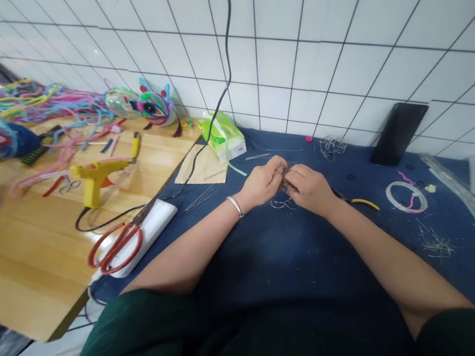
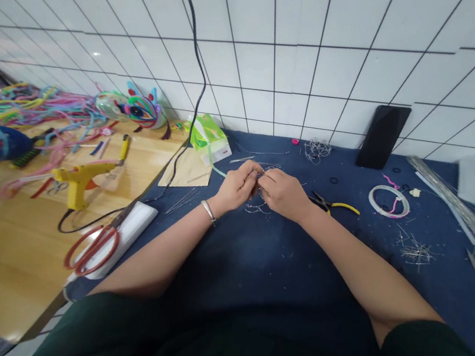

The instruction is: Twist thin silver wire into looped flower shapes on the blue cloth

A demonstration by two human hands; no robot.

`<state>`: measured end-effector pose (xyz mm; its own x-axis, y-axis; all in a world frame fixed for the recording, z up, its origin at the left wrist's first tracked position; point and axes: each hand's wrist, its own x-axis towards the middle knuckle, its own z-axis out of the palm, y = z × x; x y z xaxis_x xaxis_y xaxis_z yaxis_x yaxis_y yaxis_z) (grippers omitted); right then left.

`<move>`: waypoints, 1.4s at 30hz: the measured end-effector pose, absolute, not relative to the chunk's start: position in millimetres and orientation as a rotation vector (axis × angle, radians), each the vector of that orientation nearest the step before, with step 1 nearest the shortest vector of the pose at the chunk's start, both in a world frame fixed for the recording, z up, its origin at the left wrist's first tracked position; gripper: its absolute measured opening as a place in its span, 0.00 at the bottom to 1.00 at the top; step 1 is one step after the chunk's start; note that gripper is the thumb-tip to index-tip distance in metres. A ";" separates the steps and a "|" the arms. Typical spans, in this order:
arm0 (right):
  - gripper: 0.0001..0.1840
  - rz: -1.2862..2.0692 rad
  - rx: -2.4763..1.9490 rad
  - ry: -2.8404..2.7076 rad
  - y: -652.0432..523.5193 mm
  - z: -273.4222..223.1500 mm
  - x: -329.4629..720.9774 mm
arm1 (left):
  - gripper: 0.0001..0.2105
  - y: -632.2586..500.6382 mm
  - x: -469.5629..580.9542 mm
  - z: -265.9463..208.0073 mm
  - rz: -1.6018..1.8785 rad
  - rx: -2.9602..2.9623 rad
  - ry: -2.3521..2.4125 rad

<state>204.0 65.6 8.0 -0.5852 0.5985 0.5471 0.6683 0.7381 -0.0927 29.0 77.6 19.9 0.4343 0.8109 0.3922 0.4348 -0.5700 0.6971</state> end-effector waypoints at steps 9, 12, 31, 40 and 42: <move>0.06 -0.106 -0.926 -2.332 64.4 8.4 200.7 | 0.04 79.7 27.4 20.6 1.145 2.228 1.030; 0.06 -0.170 -0.917 -2.351 63.3 8.6 200.2 | 0.03 80.2 25.3 19.5 1.200 2.236 0.964; 0.09 -0.055 -1.023 -2.180 64.3 16.5 224.6 | 0.03 51.6 20.7 -2.5 1.405 1.257 0.943; 0.09 0.058 -1.062 -2.088 58.4 10.2 232.0 | 0.05 27.0 28.2 -13.4 1.030 0.915 0.878; 0.09 0.024 -1.042 -2.108 58.7 6.0 234.5 | 0.05 26.0 30.3 -13.8 0.998 0.926 0.847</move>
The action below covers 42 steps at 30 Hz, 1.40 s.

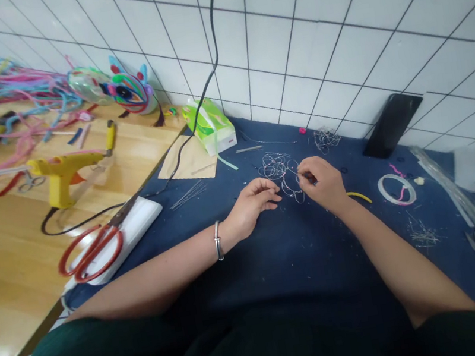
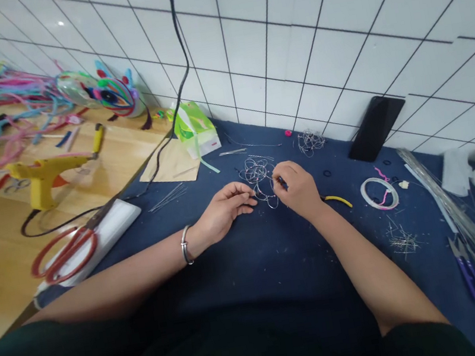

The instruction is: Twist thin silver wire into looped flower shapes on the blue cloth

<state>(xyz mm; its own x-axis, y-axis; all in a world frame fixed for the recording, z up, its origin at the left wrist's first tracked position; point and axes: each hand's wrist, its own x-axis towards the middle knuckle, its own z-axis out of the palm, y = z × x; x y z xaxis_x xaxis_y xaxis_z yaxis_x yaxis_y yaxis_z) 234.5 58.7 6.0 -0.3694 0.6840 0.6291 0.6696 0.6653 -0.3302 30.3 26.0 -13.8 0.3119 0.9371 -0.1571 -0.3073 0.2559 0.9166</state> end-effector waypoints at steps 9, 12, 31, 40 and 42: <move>0.09 -0.231 -0.971 -2.255 56.0 -0.4 236.8 | 0.09 20.4 34.0 -20.9 0.925 0.930 0.777; 0.10 -0.295 -0.959 -2.272 54.2 -0.1 236.0 | 0.10 20.6 33.9 -21.8 0.923 0.925 0.767; 0.13 0.058 -1.034 -2.069 50.7 -8.9 223.7 | 0.11 23.7 28.7 -17.3 0.944 0.767 0.735; 0.12 0.133 -1.047 -2.052 49.9 -8.8 221.3 | 0.10 25.7 26.3 -17.0 0.936 0.744 0.704; 0.13 0.133 -1.036 -2.055 49.6 -7.8 221.2 | 0.09 25.6 26.6 -16.5 0.941 0.746 0.699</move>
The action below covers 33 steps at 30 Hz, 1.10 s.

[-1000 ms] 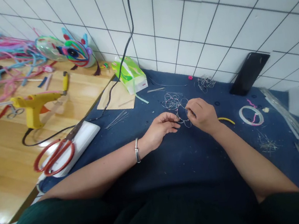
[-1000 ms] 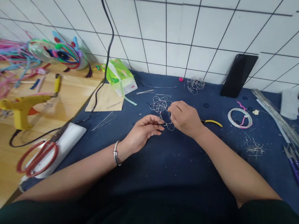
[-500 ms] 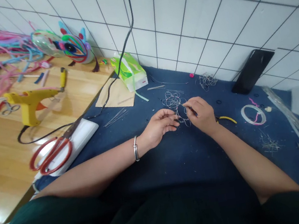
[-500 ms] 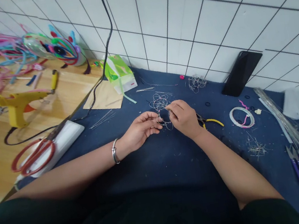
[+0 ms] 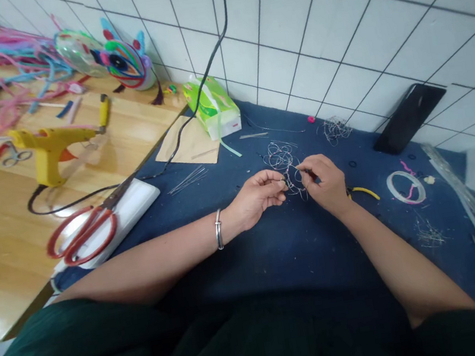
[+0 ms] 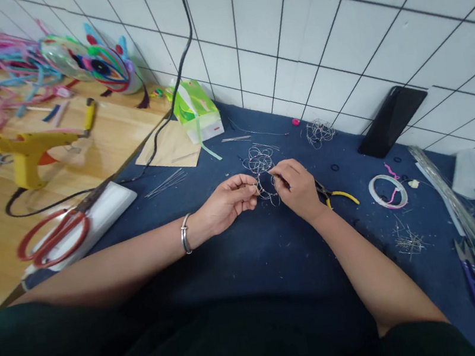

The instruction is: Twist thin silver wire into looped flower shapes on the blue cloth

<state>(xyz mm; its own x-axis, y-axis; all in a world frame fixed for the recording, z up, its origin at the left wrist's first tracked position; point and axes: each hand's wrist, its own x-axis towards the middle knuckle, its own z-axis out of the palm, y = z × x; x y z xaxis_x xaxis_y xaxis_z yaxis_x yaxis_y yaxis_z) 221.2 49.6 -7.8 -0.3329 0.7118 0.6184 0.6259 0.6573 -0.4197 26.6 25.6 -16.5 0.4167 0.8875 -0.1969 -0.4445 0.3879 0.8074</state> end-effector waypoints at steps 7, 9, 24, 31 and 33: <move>0.14 0.064 -0.990 -2.059 49.2 -4.8 224.3 | 0.06 25.1 27.9 -19.9 0.964 0.792 0.704; 0.15 0.038 -0.972 -2.062 48.9 -4.5 224.5 | 0.06 24.7 28.3 -20.6 0.971 0.809 0.715; 0.12 0.153 -0.974 -2.049 45.2 -2.5 218.0 | 0.07 24.5 28.8 -19.7 0.981 0.800 0.660; 0.11 0.193 -1.008 -1.990 44.6 -0.8 216.1 | 0.08 24.9 28.6 -18.8 1.000 0.785 0.660; 0.11 0.209 -1.027 -1.977 44.9 -1.3 215.6 | 0.08 25.0 28.9 -19.2 1.002 0.790 0.663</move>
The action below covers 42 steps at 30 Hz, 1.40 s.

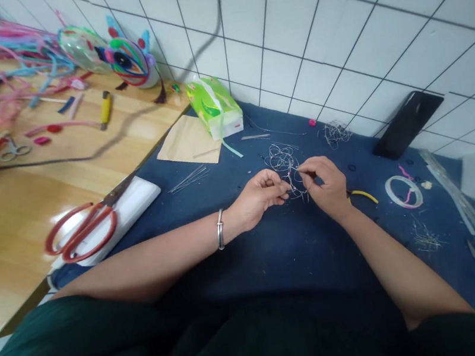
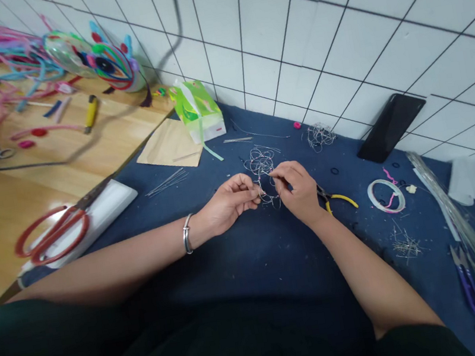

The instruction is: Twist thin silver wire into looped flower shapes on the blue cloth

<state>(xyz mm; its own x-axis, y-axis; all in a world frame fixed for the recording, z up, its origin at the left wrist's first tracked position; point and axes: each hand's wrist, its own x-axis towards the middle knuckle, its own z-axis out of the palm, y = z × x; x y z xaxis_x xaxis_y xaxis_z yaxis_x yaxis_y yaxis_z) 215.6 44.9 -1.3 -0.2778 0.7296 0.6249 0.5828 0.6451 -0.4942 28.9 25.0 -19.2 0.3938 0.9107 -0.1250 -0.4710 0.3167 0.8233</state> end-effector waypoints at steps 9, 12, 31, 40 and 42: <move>0.11 0.207 -1.035 -1.958 45.9 -2.3 216.8 | 0.10 25.2 27.8 -20.0 0.977 0.763 0.665; 0.11 0.218 -1.050 -1.943 46.1 -1.2 217.9 | 0.07 25.2 27.3 -18.6 0.945 0.780 0.668; 0.10 0.260 -0.977 -1.933 36.4 3.0 206.9 | 0.04 25.6 31.8 -20.7 1.048 0.906 0.687; 0.13 0.051 -0.840 -2.007 35.3 2.6 209.6 | 0.03 22.7 32.4 -19.9 1.107 0.986 0.682; 0.14 0.032 -0.823 -2.012 35.5 2.8 209.6 | 0.03 22.2 32.6 -18.4 1.137 1.007 0.685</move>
